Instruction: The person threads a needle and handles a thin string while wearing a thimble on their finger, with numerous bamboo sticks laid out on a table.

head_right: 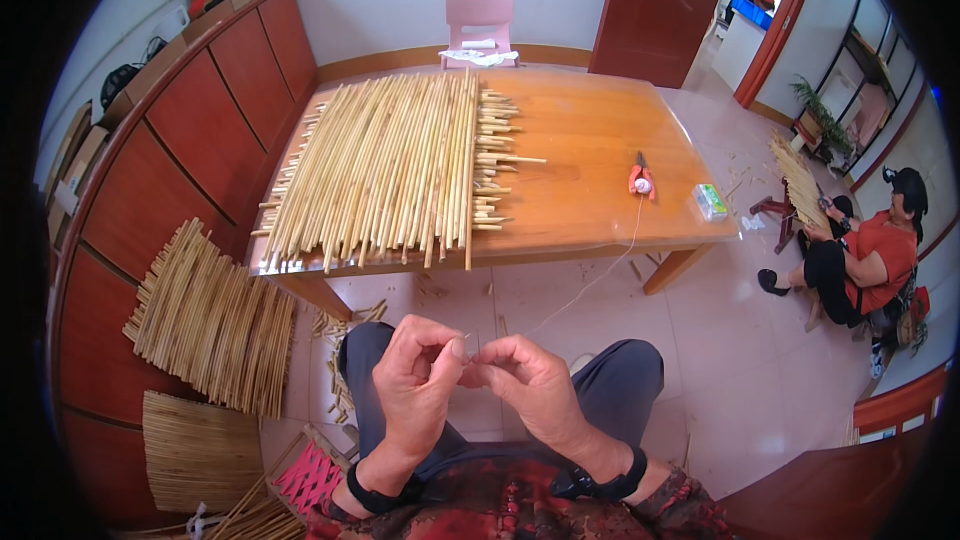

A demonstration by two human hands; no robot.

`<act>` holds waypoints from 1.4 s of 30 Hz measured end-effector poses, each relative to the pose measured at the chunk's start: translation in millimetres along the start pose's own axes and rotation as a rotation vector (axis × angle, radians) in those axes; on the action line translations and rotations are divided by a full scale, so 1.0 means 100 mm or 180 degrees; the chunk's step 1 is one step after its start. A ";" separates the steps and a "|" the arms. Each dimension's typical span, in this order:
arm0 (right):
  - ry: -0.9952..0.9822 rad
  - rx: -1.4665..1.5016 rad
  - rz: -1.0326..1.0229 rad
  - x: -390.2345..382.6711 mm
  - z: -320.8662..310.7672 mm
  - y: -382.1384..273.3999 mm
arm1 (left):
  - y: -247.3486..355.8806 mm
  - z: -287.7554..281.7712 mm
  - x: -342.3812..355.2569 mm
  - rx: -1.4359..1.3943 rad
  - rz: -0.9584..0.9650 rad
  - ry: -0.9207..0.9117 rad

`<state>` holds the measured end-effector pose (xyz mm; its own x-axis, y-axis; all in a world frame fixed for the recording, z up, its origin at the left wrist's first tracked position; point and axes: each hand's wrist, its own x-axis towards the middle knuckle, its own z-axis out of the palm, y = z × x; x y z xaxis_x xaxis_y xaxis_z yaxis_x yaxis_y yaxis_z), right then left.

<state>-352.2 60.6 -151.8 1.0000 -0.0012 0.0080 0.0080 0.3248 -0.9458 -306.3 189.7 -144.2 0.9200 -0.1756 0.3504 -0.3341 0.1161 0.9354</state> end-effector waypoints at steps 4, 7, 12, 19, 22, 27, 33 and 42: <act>0.0063 -0.0128 0.0018 0.01 -0.01 -0.02 | -0.03 0.03 0.02 0.0032 0.0056 -0.0013; 0.0094 -0.0104 0.0030 0.02 -0.01 -0.01 | -0.03 0.06 0.03 -0.0003 0.0090 0.0190; 0.0048 -0.0144 0.0012 0.02 -0.02 0.00 | -0.01 0.06 0.03 0.0056 0.0055 0.0185; 0.0012 -0.0127 0.0018 0.02 -0.04 0.02 | -0.04 0.04 0.02 0.0047 -0.0025 -0.0033; -0.0011 -0.0156 0.0012 0.02 -0.03 0.01 | -0.04 0.03 0.01 0.0038 -0.0090 -0.0031; -0.0031 -0.0162 -0.0026 0.02 -0.02 0.01 | -0.03 0.02 0.01 0.0086 -0.0040 -0.0036; -0.0012 -0.0234 -0.0068 0.02 0.00 0.02 | 0.01 0.02 0.02 0.0082 -0.0052 -0.0005; 0.0025 -0.0162 -0.0072 0.02 -0.01 0.04 | 0.03 0.03 0.02 0.0128 -0.0028 0.0047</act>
<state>-350.2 60.6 -156.0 0.9995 -0.0155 0.0272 0.0304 0.2760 -0.9607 -306.1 186.5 -140.0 0.9258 -0.1619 0.3415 -0.3335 0.0751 0.9397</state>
